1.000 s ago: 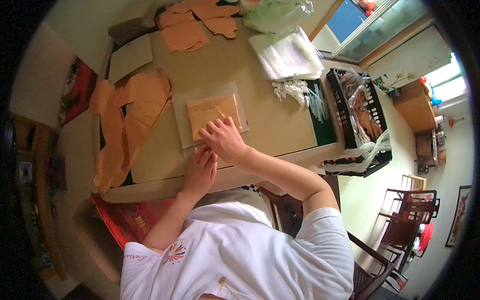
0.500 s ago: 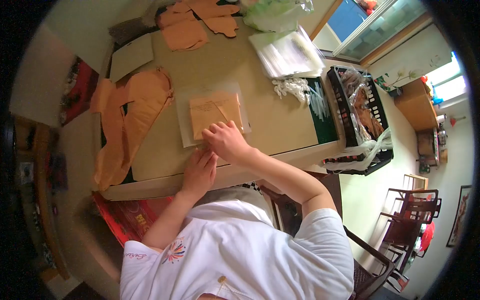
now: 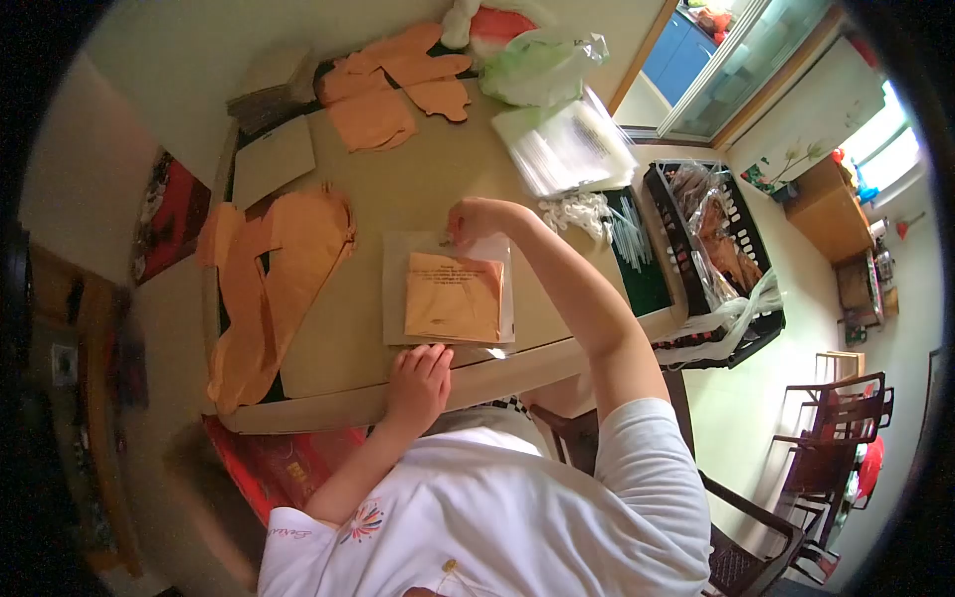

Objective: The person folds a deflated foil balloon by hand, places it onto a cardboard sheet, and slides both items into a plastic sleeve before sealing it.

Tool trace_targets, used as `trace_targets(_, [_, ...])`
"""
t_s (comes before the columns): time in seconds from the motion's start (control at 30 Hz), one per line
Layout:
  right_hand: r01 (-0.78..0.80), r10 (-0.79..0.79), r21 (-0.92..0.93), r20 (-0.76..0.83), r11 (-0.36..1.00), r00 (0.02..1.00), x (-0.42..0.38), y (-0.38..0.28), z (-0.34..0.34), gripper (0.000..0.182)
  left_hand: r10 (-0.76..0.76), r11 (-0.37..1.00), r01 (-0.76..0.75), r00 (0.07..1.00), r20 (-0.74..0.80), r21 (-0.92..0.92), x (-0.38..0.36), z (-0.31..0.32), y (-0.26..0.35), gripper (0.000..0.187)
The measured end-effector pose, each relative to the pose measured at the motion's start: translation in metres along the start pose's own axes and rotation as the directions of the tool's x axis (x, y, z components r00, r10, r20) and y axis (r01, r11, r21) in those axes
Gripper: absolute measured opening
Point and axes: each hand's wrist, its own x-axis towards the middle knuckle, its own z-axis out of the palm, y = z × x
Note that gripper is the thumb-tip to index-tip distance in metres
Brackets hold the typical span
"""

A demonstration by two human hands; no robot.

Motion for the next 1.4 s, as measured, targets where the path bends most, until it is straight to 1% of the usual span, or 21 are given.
trace_targets(0.1, [0.012, -0.010, 0.097, -0.021, 0.995, 1.000, -0.004, 0.001, -0.004, 0.024, -0.014, 1.000, 0.014, 1.000, 0.014, -0.026, 0.003, -0.001, 0.000, 0.030])
trace_targets(0.2, [0.089, -0.084, 0.055, -0.099, 0.994, 0.992, -0.002, 0.001, -0.006, 0.023, -0.010, 0.999, 0.011, 0.999, 0.036, -0.039, 0.005, -0.003, -0.002, 0.033])
trace_targets(0.3, [0.082, -0.084, -0.053, -0.037, 0.995, 0.996, 0.007, 0.000, -0.014, 0.024, -0.010, 1.000, 0.010, 1.000, 0.017, -0.012, 0.005, 0.000, -0.002, 0.036])
trace_targets(0.4, [0.044, -0.042, -0.022, 0.096, 0.999, 0.995, 0.032, 0.011, -0.014, 0.024, -0.018, 1.000, 0.019, 1.000, 0.025, -0.017, 0.005, 0.000, -0.002, 0.040])
trace_targets(0.5, [0.026, -0.028, 0.037, 0.056, 0.999, 0.998, 0.035, -0.030, -0.016, 0.024, -0.023, 1.000, 0.023, 0.999, 0.037, -0.011, 0.004, 0.002, -0.003, 0.040])
trace_targets(0.6, [0.049, -0.045, -0.074, 0.048, 0.996, 0.998, 0.033, -0.064, -0.008, 0.028, -0.010, 1.000, 0.011, 0.999, 0.039, -0.012, 0.003, 0.003, -0.004, 0.040])
trace_targets(0.7, [-0.013, 0.013, -0.006, 0.057, 1.000, 0.998, 0.040, -0.075, -0.005, 0.035, -0.025, 1.000, 0.025, 1.000, 0.017, -0.019, 0.004, 0.000, -0.003, 0.040])
trace_targets(0.73, [0.087, -0.111, -0.124, -0.201, 0.988, 0.973, 0.040, -0.072, 0.004, 0.033, -0.029, 0.999, 0.029, 1.000, 0.011, -0.023, 0.004, 0.001, -0.003, 0.039])
trace_targets(0.77, [0.150, -0.253, -0.261, -0.427, 0.954, 0.868, 0.039, -0.067, 0.018, 0.031, -0.033, 0.999, 0.033, 0.999, 0.005, -0.028, 0.004, 0.001, -0.004, 0.039])
trace_targets(0.8, [0.169, -0.400, -0.404, -0.599, 0.899, 0.694, 0.033, -0.065, 0.031, 0.029, -0.037, 0.999, 0.037, 0.999, -0.002, -0.035, 0.004, 0.001, -0.003, 0.038])
trace_targets(0.9, [0.189, -0.377, -0.411, -0.446, 0.892, 0.811, -0.030, -0.096, 0.054, 0.034, -0.022, 0.997, 0.019, 0.999, -0.035, -0.076, -0.005, 0.010, -0.008, 0.040])
trace_targets(0.97, [0.275, -0.426, -0.437, -0.298, 0.857, 0.854, -0.065, -0.103, 0.076, 0.028, -0.020, 0.998, 0.019, 1.000, -0.012, -0.066, -0.003, 0.007, -0.007, 0.039])
trace_targets(1.07, [0.224, -0.390, -0.416, -0.373, 0.881, 0.842, -0.076, -0.095, 0.107, 0.023, -0.035, 0.995, 0.035, 0.999, 0.004, -0.091, -0.001, 0.003, -0.005, 0.037])
trace_targets(1.17, [0.211, -0.431, -0.471, -0.429, 0.857, 0.794, -0.079, -0.102, 0.110, 0.020, -0.017, 0.992, 0.012, 0.999, -0.036, -0.125, -0.002, 0.009, -0.008, 0.035])
trace_targets(1.27, [0.164, -0.366, -0.425, -0.454, 0.890, 0.812, -0.082, -0.102, 0.110, 0.021, -0.014, 0.991, 0.006, 0.998, -0.056, -0.131, -0.001, 0.009, -0.008, 0.033])
trace_targets(1.37, [0.137, -0.317, -0.355, -0.520, 0.925, 0.793, -0.100, -0.096, 0.107, 0.023, -0.024, 0.995, 0.018, 0.998, -0.053, -0.096, -0.002, 0.004, -0.006, 0.030])
trace_targets(1.4, [0.103, -0.302, -0.351, -0.577, 0.931, 0.759, -0.105, -0.091, 0.110, 0.022, -0.030, 0.996, 0.026, 0.998, -0.052, -0.090, -0.002, 0.004, -0.006, 0.030])
